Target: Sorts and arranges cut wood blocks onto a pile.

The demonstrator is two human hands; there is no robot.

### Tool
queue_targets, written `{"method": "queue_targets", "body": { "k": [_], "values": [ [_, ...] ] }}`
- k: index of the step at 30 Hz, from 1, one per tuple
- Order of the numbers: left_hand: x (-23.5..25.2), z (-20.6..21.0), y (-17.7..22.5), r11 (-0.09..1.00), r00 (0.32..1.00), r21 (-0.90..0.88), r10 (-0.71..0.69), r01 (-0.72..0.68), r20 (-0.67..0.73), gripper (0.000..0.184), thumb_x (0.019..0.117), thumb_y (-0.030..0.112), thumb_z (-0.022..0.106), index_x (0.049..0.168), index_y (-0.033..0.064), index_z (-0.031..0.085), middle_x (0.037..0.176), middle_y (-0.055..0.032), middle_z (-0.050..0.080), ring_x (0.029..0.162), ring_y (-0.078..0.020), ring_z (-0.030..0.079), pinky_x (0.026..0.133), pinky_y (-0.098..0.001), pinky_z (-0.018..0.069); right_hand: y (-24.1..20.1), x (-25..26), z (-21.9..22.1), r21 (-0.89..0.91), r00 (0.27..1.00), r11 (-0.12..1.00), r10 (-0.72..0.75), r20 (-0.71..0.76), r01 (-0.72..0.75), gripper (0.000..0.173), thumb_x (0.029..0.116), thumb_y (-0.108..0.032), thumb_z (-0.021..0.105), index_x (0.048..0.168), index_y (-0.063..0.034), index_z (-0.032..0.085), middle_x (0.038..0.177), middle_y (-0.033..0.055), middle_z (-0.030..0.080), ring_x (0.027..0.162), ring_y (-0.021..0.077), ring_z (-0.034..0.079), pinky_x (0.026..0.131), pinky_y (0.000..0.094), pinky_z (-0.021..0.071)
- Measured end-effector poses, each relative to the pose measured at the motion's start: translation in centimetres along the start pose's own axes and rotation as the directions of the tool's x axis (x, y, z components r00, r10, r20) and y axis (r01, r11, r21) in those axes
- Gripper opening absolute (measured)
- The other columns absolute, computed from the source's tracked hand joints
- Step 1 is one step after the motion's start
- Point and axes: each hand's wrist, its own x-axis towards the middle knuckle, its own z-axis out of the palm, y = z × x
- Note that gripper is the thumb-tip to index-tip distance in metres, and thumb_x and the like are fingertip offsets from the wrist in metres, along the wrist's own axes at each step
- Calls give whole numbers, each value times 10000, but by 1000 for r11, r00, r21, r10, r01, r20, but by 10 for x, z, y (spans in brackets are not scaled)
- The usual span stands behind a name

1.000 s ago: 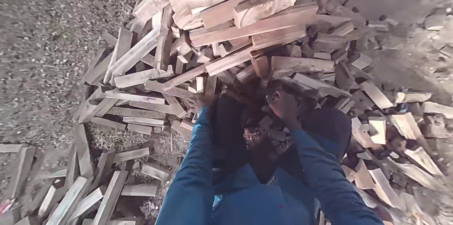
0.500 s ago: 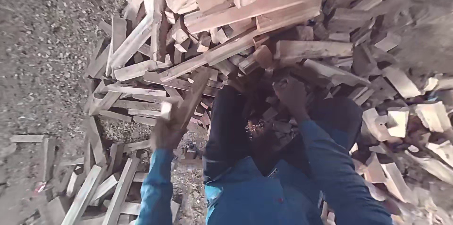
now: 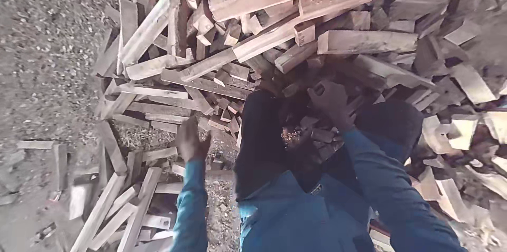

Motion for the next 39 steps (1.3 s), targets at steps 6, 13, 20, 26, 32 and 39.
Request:
{"method": "queue_targets", "body": {
  "k": [6,13,20,26,32,39],
  "values": [
    [126,115,109,780,772,85,587,-620,242,554,1017,129,551,1558,158,433,1596,-73,449,1501,-323,366,1197,-564,318,20,-10,4,-35,996,997,-70,-46,68,378,946,-406,684,1063,-47,707,893,200,717,840,422,701,713,658,528],
    [155,131,121,769,771,216,490,-602,406,687,949,-42,617,1531,298,483,1664,-3,339,1558,-341,230,1162,-772,127,39,-30,-1,-55,993,997,-52,-109,46,378,954,-411,689,1095,-61,712,907,200,716,826,410,698,696,651,528],
    [157,141,143,825,854,237,460,-512,243,411,1049,73,474,1449,-16,504,1493,-258,493,1407,-429,452,1168,-577,341,28,-39,-4,-85,989,994,-77,-124,66,376,944,-411,709,1092,-66,724,909,189,725,840,407,703,722,648,535],
    [159,128,129,729,786,293,575,-618,228,323,1050,109,501,1357,106,600,1477,-187,529,1384,-404,477,1139,-610,354,56,-47,-8,-57,971,996,-83,-223,72,367,949,-425,698,1047,-71,700,816,176,695,739,390,683,650,643,523],
    [164,157,127,794,842,282,523,-538,134,376,1043,204,533,1416,174,573,1536,-113,495,1391,-385,473,1203,-623,255,61,-40,-6,-90,974,996,-34,-223,14,362,914,-426,715,1013,-78,719,841,179,714,777,400,699,664,656,522],
    [158,135,121,758,787,217,573,-615,230,450,1011,159,606,1456,144,541,1509,-178,495,1391,-412,466,1150,-583,373,47,-48,-11,-87,985,995,-72,-158,58,404,939,-458,669,1110,-93,698,881,206,701,824,432,690,658,660,516]
  ]
}}
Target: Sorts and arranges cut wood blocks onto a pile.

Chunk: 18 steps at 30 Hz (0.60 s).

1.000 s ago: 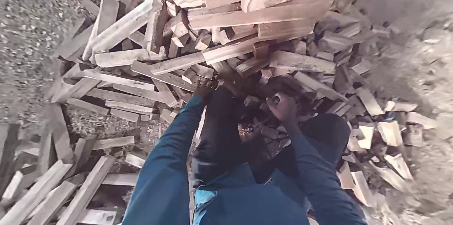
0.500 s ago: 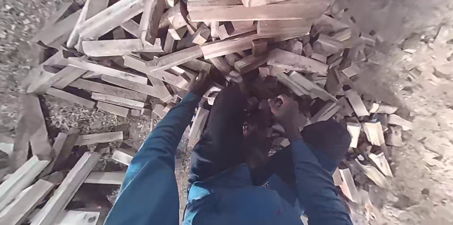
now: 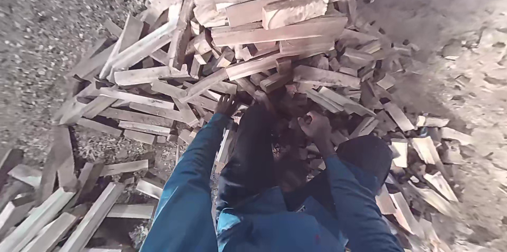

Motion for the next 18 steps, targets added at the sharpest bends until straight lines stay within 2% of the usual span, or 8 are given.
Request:
{"method": "queue_targets", "body": {
  "k": [3,6,8,10,11,13,15,18],
  "values": [
    [-15,-14,-1,983,999,-181,40,-45,-30,549,952,165,710,1471,146,534,1502,-165,516,1442,-395,420,1107,-585,427,-17,-1,-12,28,998,999,13,62,-14,418,952,-449,676,1162,-88,689,905,207,712,849,430,697,684,658,527],
    [-25,-18,-9,949,996,-304,72,-87,-60,724,779,70,835,1448,134,566,1533,-150,493,1469,-364,395,1165,-555,395,-28,3,-12,45,997,999,-13,82,10,442,946,-477,679,1175,-100,692,893,167,721,829,384,704,681,630,547],
    [-29,-30,-13,909,1000,-416,8,-8,-2,625,833,20,774,1425,101,587,1547,-163,481,1444,-360,440,1159,-564,404,-34,8,-8,43,997,998,-40,70,37,432,934,-474,686,1154,-103,703,874,135,729,815,353,711,685,614,555],
    [-29,-41,-18,839,992,-531,-121,117,27,462,906,-28,656,1362,43,621,1455,-193,566,1335,-377,553,1110,-591,440,-37,10,-3,48,995,998,-47,85,43,432,931,-462,698,1162,-97,702,904,139,730,855,355,711,715,612,555],
    [-29,-49,-19,791,978,-583,-205,184,30,387,958,9,618,1344,36,628,1386,-203,616,1263,-374,609,1082,-588,469,-40,9,-3,55,995,998,-39,95,34,435,932,-459,703,1170,-96,701,920,144,729,875,360,710,725,615,555],
    [-22,-64,-18,680,953,-695,-301,233,25,320,1035,141,592,1335,37,626,1278,-203,676,1128,-348,684,1011,-559,525,-41,5,-2,81,997,996,-42,68,37,412,928,-458,709,1122,-94,699,881,147,709,836,363,701,666,607,544],
    [-12,-84,-11,645,968,-739,-246,196,42,334,1074,220,541,1354,52,613,1248,-197,686,1117,-332,683,1013,-547,513,-40,10,0,87,998,995,-47,42,43,405,919,-467,703,1082,-97,693,857,144,700,810,361,700,627,598,537],
    [-16,-84,16,637,987,-756,-46,149,156,343,1099,168,449,1389,69,602,1359,-170,641,1242,-302,621,1082,-523,472,-33,11,3,101,999,995,-24,41,20,394,915,-452,715,1060,-87,692,882,169,700,828,385,698,633,611,536]
  ]
}}
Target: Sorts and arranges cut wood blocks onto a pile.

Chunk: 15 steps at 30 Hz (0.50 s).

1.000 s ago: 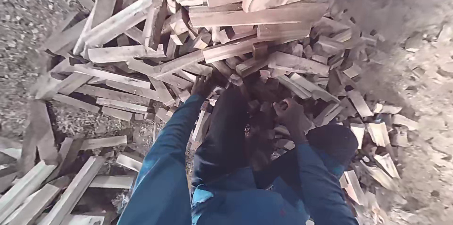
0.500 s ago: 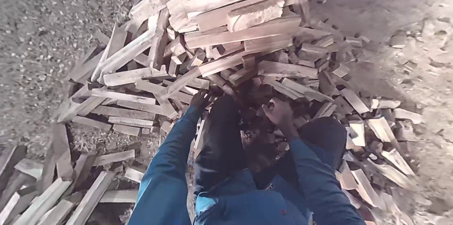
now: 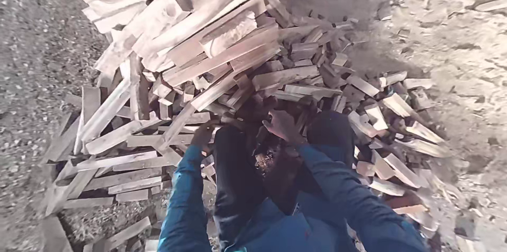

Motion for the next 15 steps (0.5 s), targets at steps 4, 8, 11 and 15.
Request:
{"method": "queue_targets", "body": {
  "k": [4,8,11,15],
  "values": [
    [-29,35,-14,946,994,-313,-67,90,81,382,1113,166,387,1433,0,514,1302,-145,639,1149,-130,621,1023,-336,507,0,11,-10,-36,982,989,144,123,-141,387,941,-439,699,1088,-81,699,960,197,715,908,412,699,716,645,536],
    [-33,44,-35,929,987,-333,-152,161,54,417,1090,156,459,1468,-19,474,1347,-201,623,1206,-194,629,1062,-379,503,-2,17,-13,-75,967,980,193,165,-183,398,952,-447,670,1120,-86,685,995,186,712,953,407,692,749,639,524],
    [-26,31,-46,996,988,46,-84,79,127,364,1046,88,528,1385,-41,563,1391,-235,590,1295,-302,574,1113,-460,448,-1,11,-10,-73,966,982,185,183,-174,388,954,-428,676,1106,-70,679,956,185,708,907,402,694,716,635,526],
    [-38,24,-42,851,900,505,-327,148,287,455,944,190,710,1362,35,614,1428,-231,568,1355,-431,503,1118,-609,397,1,20,-2,-124,955,974,211,207,-188,402,934,-458,682,1116,-100,698,976,169,718,925,386,700,736,635,533]
  ]
}}
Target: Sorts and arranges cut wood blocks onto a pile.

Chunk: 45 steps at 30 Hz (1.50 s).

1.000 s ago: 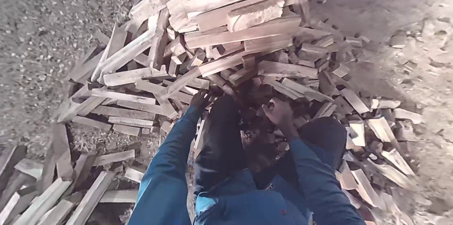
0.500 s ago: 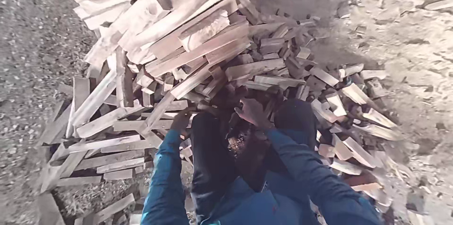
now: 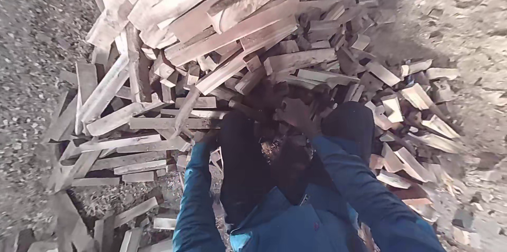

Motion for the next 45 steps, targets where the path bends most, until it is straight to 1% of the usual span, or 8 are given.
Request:
{"method": "queue_targets", "body": {
  "k": [7,12,15,18,23,33,42,45],
  "values": [
    [-53,-23,32,940,931,131,-279,315,-237,389,982,322,651,1328,145,678,1536,-224,467,1436,-485,373,1096,-731,314,8,4,6,41,997,998,-43,-57,45,376,931,-435,669,1038,-77,706,891,155,711,846,379,702,697,635,543],
    [-22,-57,101,987,692,-63,60,-151,-719,457,977,324,663,1368,91,619,1302,-203,645,1213,-402,617,1024,-603,494,-10,16,3,65,996,998,14,-87,-8,388,949,-448,655,1071,-85,713,924,155,715,880,371,703,729,630,549],
    [7,-72,159,981,561,-10,104,-196,-822,908,806,588,761,1536,142,453,1536,-216,456,1434,-427,407,1158,-629,322,-10,12,5,35,996,999,29,-81,-26,357,897,-343,714,1166,-109,694,1024,167,725,936,388,709,748,644,559],
    [35,-111,191,997,650,-38,14,-65,-760,1125,642,641,829,1554,128,414,1643,-268,252,1535,-480,169,1205,-691,112,1,-4,8,91,989,996,21,-147,-7,471,810,-282,814,1222,-112,660,1039,205,706,926,427,691,706,661,543],
    [65,-114,194,999,756,2,42,-53,-654,931,781,621,762,1533,169,451,1670,-276,160,1523,-513,165,1176,-700,225,5,-1,11,119,986,993,33,-162,-13,348,873,-344,752,1114,-104,679,906,181,700,830,400,692,659,637,537],
    [-42,-65,131,992,844,-127,-80,14,-530,735,920,526,700,1420,27,498,1418,-256,527,1148,-430,645,913,-620,557,16,7,12,93,987,994,-38,-156,53,360,923,-435,706,1010,-85,696,874,157,704,829,365,698,675,610,543],
    [-204,100,-57,720,66,-591,-653,364,-754,716,939,371,711,1451,-62,459,1452,-354,458,1363,-501,450,1149,-575,376,3,-6,-1,103,989,989,-91,-118,103,391,948,-457,659,1090,-94,696,925,168,718,865,390,705,701,637,544],
    [-202,138,-69,523,112,-652,-819,549,-562,846,935,502,663,1563,15,375,1600,-324,299,1480,-522,272,1167,-708,217,-4,-1,-6,63,992,993,-94,-82,99,446,959,-475,656,1168,-82,683,1015,200,721,958,416,703,764,646,536]
  ]
}}
